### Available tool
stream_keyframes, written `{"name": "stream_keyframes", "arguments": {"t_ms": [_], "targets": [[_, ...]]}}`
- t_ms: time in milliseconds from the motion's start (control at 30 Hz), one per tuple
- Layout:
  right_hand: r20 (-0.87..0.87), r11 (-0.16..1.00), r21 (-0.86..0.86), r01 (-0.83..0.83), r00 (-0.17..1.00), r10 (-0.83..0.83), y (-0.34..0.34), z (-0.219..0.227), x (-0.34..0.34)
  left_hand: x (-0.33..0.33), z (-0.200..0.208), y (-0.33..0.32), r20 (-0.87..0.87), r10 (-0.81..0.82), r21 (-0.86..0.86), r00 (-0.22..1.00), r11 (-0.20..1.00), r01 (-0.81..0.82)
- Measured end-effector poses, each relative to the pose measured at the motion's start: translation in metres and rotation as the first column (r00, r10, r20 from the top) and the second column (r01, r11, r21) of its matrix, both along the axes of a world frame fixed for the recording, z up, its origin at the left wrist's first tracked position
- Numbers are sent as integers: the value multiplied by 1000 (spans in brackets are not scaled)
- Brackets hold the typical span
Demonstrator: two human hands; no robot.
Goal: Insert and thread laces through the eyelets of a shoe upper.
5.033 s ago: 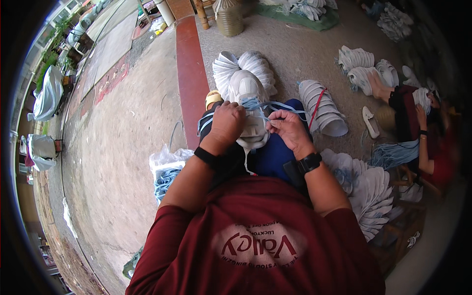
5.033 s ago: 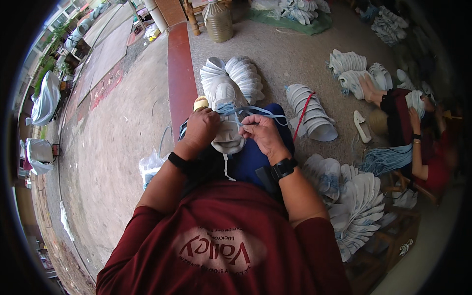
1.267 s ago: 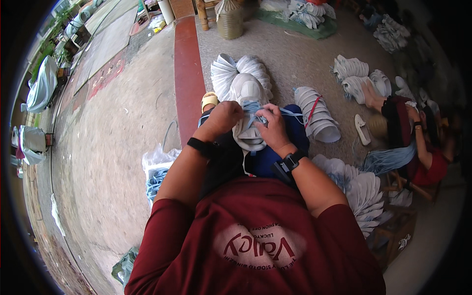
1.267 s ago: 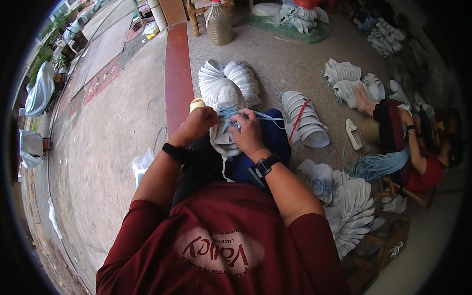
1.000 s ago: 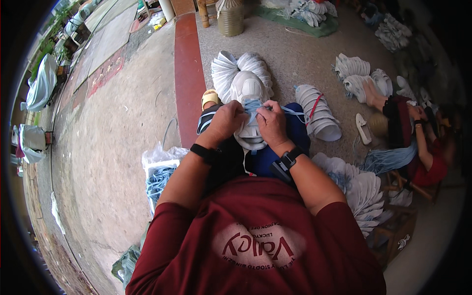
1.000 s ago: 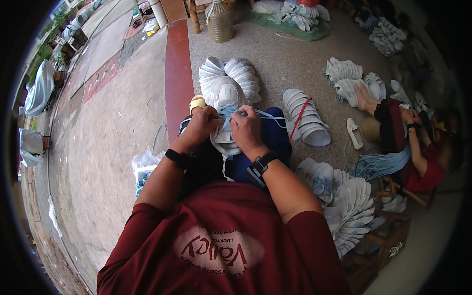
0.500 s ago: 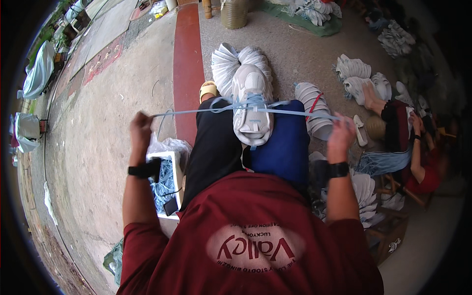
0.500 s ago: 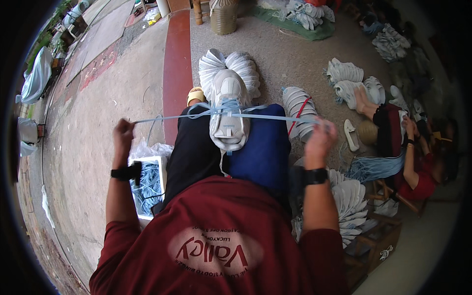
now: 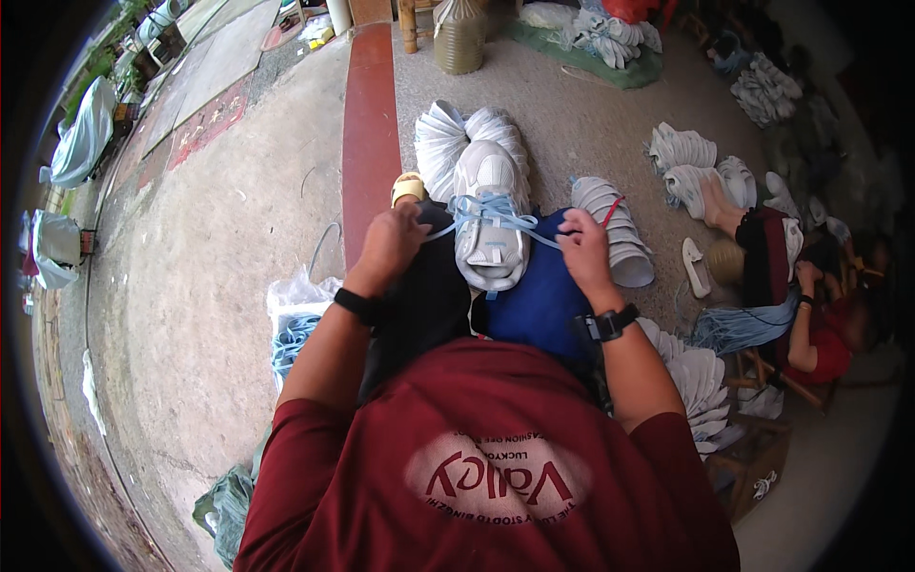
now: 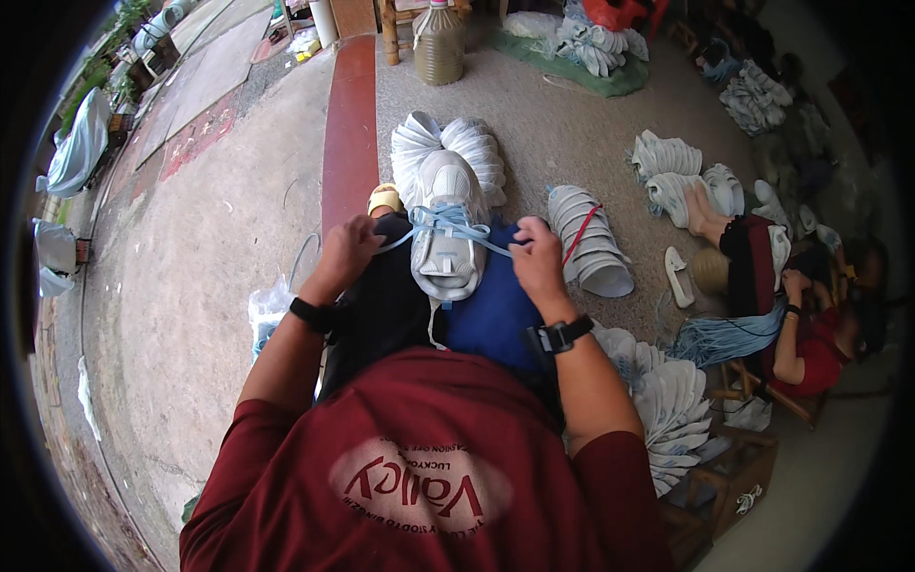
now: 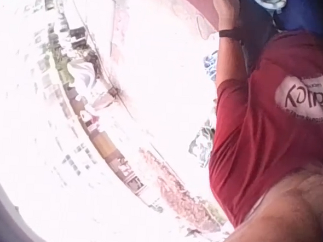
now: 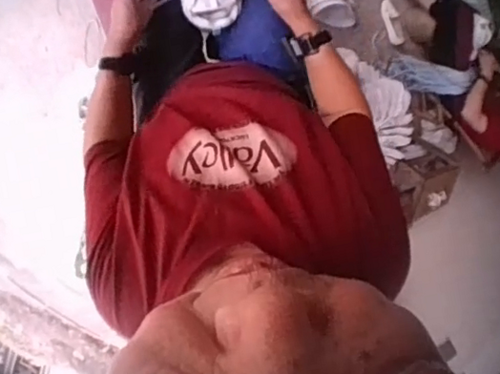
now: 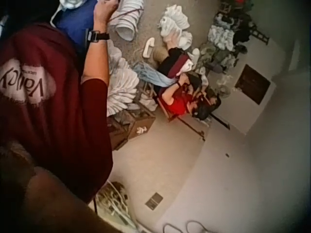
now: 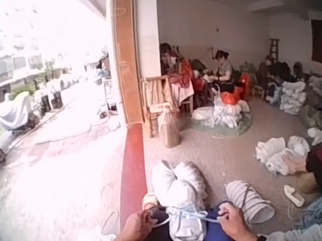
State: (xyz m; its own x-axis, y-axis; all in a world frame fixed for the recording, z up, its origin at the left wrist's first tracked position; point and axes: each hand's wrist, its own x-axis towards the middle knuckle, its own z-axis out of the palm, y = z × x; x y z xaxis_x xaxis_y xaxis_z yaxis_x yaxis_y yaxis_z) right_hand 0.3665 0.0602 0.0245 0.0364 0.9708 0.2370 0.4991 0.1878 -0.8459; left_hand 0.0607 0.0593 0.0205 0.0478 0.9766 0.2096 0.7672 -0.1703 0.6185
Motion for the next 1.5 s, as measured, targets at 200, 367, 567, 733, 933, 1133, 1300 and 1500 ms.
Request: {"name": "stream_keyframes", "arguments": {"t_ms": [200, 367, 567, 733, 933, 1133, 1300, 1500], "targets": [[-36, 996, 19, -87, 996, 88, 19, -1, -45, 43, 4, 31, 384, 38, -288, 922, 954, 81], [-207, 999, 33, -36, 977, 42, 30, -8, -47, 54, -10, 37, 733, 149, -315, 664, 939, 136], [-513, 987, -145, -71, 858, -14, 34, 0, -47, 53, 2, 30, 900, 206, -344, 385, 878, 333], [-583, 915, -256, -311, 805, 110, 33, -2, -34, 55, 8, 30, 936, 251, -334, 245, 854, 400], [-531, 920, -284, -272, 843, 85, 22, 5, -41, 50, -8, 32, 719, 129, -280, 683, 953, 114], [-358, 932, -223, -285, 913, 194, 25, -4, -32, 58, 19, 25, 772, 132, -274, 622, 952, 139], [-215, 929, -242, -279, 949, 229, 21, 10, -34, 52, 4, 27, 916, 222, -342, 333, 867, 362], [-326, 970, -191, -149, 942, 80, 20, 13, -34, 61, -2, 29, 796, 307, -437, 522, 888, 144]]}}
